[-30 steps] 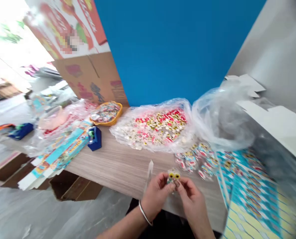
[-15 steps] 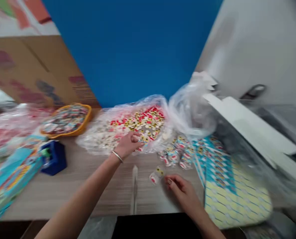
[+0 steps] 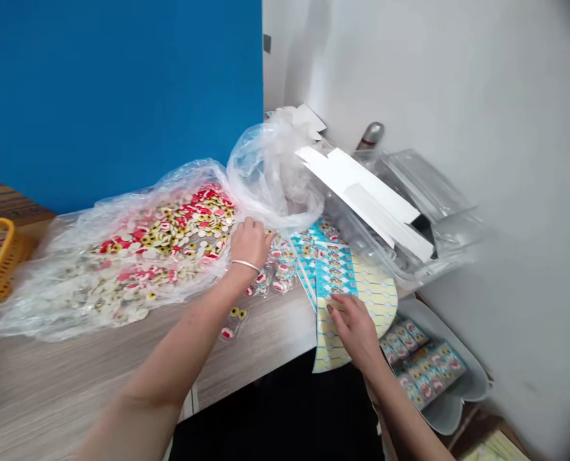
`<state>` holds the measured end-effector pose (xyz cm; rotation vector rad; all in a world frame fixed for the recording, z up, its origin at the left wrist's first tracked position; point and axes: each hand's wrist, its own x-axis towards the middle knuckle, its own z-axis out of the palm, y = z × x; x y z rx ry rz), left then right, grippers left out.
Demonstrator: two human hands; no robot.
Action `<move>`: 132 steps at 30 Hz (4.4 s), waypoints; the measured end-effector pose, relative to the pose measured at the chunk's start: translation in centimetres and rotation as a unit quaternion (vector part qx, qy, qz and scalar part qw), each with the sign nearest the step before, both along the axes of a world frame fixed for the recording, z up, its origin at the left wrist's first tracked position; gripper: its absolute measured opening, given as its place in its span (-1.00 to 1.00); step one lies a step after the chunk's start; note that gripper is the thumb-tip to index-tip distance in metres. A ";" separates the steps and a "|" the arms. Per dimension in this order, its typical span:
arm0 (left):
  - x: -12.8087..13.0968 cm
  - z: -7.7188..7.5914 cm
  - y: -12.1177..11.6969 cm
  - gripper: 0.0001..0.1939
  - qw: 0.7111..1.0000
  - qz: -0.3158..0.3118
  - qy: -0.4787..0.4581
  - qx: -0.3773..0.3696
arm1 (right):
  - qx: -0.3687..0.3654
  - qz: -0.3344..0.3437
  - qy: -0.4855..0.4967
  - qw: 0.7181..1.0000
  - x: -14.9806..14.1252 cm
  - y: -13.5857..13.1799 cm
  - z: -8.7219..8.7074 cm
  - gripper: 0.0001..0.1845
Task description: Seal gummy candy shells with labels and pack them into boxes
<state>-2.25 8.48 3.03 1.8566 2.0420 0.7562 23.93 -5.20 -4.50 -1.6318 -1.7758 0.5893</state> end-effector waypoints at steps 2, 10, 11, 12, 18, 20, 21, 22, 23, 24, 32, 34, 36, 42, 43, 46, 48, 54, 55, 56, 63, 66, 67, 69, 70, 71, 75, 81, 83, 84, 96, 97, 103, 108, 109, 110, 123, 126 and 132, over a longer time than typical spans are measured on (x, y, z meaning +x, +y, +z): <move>1.8 -0.2 -2.8 -0.80 0.999 -0.052 -0.010 -0.004 | 0.043 -0.020 -0.069 0.996 1.0 0.4 -1.2 -0.66; 11.4 -6.1 -12.1 -0.61 0.945 -0.081 -0.246 -0.202 | 0.071 -0.063 -0.090 0.991 0.6 -1.2 -2.6 -0.67; 11.9 -6.7 -12.3 -0.57 0.934 -0.049 -0.285 -0.208 | 0.070 -0.064 -0.087 0.992 0.5 -1.3 -2.4 -0.67; 12.2 -7.1 -12.3 -0.57 0.922 -0.021 -0.321 -0.215 | 0.068 -0.064 -0.084 0.992 0.4 -1.4 -2.2 -0.67; 12.2 -8.0 -12.3 -0.88 0.870 -0.012 -0.424 -0.252 | 0.045 -0.003 -0.041 0.998 0.6 -0.5 -0.6 -0.74; 12.1 -7.9 -12.4 -0.91 0.858 -0.013 -0.449 -0.248 | 0.063 0.049 -0.012 0.997 0.7 0.1 -0.4 -0.80; 12.1 -7.9 -12.5 -0.92 0.853 -0.012 -0.461 -0.244 | 0.071 0.072 0.000 0.995 0.8 0.4 -0.3 -0.82; 12.1 -7.9 -12.5 -0.91 0.849 -0.011 -0.472 -0.240 | 0.075 0.090 0.010 0.993 0.8 0.7 -0.3 -0.84; 12.1 -7.9 -12.5 -0.91 0.844 -0.009 -0.482 -0.235 | 0.075 0.101 0.020 0.992 0.8 1.0 -0.3 -0.84; 12.1 -7.9 -12.5 -0.90 0.841 -0.007 -0.490 -0.230 | 0.072 0.109 0.031 0.991 0.8 1.2 -0.4 -0.84; 12.5 -7.9 -12.5 -0.81 0.823 0.015 -0.529 -0.206 | 0.019 0.120 0.086 0.989 0.4 2.6 0.0 -0.82; 12.6 -8.1 -12.5 -0.79 0.825 0.017 -0.526 -0.207 | -0.004 0.092 0.103 0.990 0.2 2.9 0.2 -0.81; 12.5 -8.3 -12.5 -0.76 0.831 0.015 -0.514 -0.212 | -0.032 0.064 0.124 0.990 0.2 3.3 0.2 -0.80; 12.1 -6.6 -13.5 -0.61 0.945 -0.025 -0.315 -0.080 | -0.118 0.005 0.253 0.960 0.7 4.4 -0.3 -0.74; 12.1 -6.1 -13.7 -0.62 0.970 -0.071 -0.230 -0.018 | -0.123 0.008 0.261 0.958 0.8 4.6 -0.4 -0.74; 12.2 -5.5 -13.6 -0.68 0.972 -0.216 -0.042 0.085 | -0.133 0.017 0.265 0.955 0.9 4.8 -0.5 -0.75; 12.2 -5.8 -13.1 -0.69 0.966 -0.245 -0.012 0.087 | -0.136 0.014 0.268 0.954 1.0 4.7 -0.5 -0.76; 11.7 -8.0 -12.0 -0.82 0.974 -0.117 -0.194 0.010 | -0.087 0.023 0.213 0.973 1.0 3.4 0.0 -0.80; 11.7 -8.2 -11.9 -0.84 0.960 -0.075 -0.269 -0.032 | -0.077 0.023 0.208 0.975 1.0 3.2 0.1 -0.80; 11.8 -8.4 -11.7 -0.83 0.937 -0.035 -0.340 -0.076 | -0.068 0.024 0.207 0.976 0.9 3.0 0.2 -0.80; 11.8 -7.9 -10.6 -0.75 0.830 0.020 -0.516 -0.211 | -0.090 0.032 0.211 0.973 0.7 3.0 0.6 -0.83; 11.6 -7.6 -10.7 -0.72 0.807 0.027 -0.543 -0.232 | -0.106 0.030 0.219 0.969 0.7 3.1 0.6 -0.78; 11.6 -7.5 -10.7 -0.71 0.801 0.030 -0.548 -0.238 | -0.103 0.031 0.208 0.972 0.6 3.1 0.6 -0.78; 11.5 -7.6 -10.9 -0.70 0.795 0.039 -0.554 -0.245 | -0.091 0.033 0.166 0.981 0.3 3.1 0.6 -0.79; 11.6 -7.6 -11.0 -0.70 0.794 0.043 -0.554 -0.246 | -0.085 0.031 0.143 0.986 0.2 3.1 0.7 -0.80; 11.6 -7.6 -11.1 -0.70 0.793 0.047 -0.555 -0.248 | -0.081 0.028 0.123 0.989 0.1 3.1 0.7 -0.81; 11.7 -7.3 -11.2 -0.72 0.785 0.052 -0.560 -0.258 | -0.082 0.023 0.104 0.991 -0.1 3.1 0.8 -0.92; 11.7 -6.6 -10.1 -0.57 0.765 0.063 -0.572 -0.291 | -0.086 0.027 0.121 0.989 -0.1 2.7 0.8 -0.88; 11.6 -6.7 -9.7 -0.56 0.765 0.065 -0.568 -0.297 | -0.074 0.029 0.121 0.989 -0.3 2.6 0.8 -0.89; 11.6 -6.8 -9.5 -0.57 0.766 0.065 -0.566 -0.297 | -0.070 0.031 0.123 0.989 -0.3 2.5 0.8 -0.90; 11.0 -5.8 -9.0 -0.67 0.726 0.049 -0.581 -0.365 | -0.061 0.008 0.197 0.979 -0.3 1.8 0.7 -0.85; 10.9 -5.7 -9.0 -0.67 0.721 0.047 -0.584 -0.370 | -0.056 0.004 0.193 0.980 -0.3 1.8 0.6 -0.87; 11.2 -5.9 -9.5 -0.65 0.699 0.055 -0.609 -0.370 | -0.019 -0.003 0.161 0.987 -0.5 1.2 0.3 -0.90; 11.4 -6.2 -10.1 -0.66 0.700 0.058 -0.622 -0.345 | 0.001 -0.021 0.143 0.989 -1.0 0.3 0.5 -0.93; 11.4 -6.3 -10.1 -0.66 0.703 0.058 -0.623 -0.338 | -0.003 -0.027 0.142 0.989 -1.0 0.2 0.6 -0.92; 11.4 -6.3 -10.2 -0.67 0.707 0.057 -0.623 -0.332 | -0.007 -0.031 0.145 0.989 -1.1 0.1 0.6 -0.92; 11.6 -7.1 -10.8 -0.79 0.763 0.065 -0.591 -0.256 | -0.048 -0.080 0.222 0.971 -1.1 -0.1 0.0 -0.88; 11.3 -7.4 -10.8 -0.81 0.774 0.065 -0.580 -0.247 | -0.065 -0.076 0.235 0.967 -0.8 0.2 0.2 -0.86; 10.9 -7.0 -11.2 -0.71 0.766 0.049 -0.586 -0.260 | -0.075 0.008 0.233 0.970 0.4 0.6 0.7 -0.79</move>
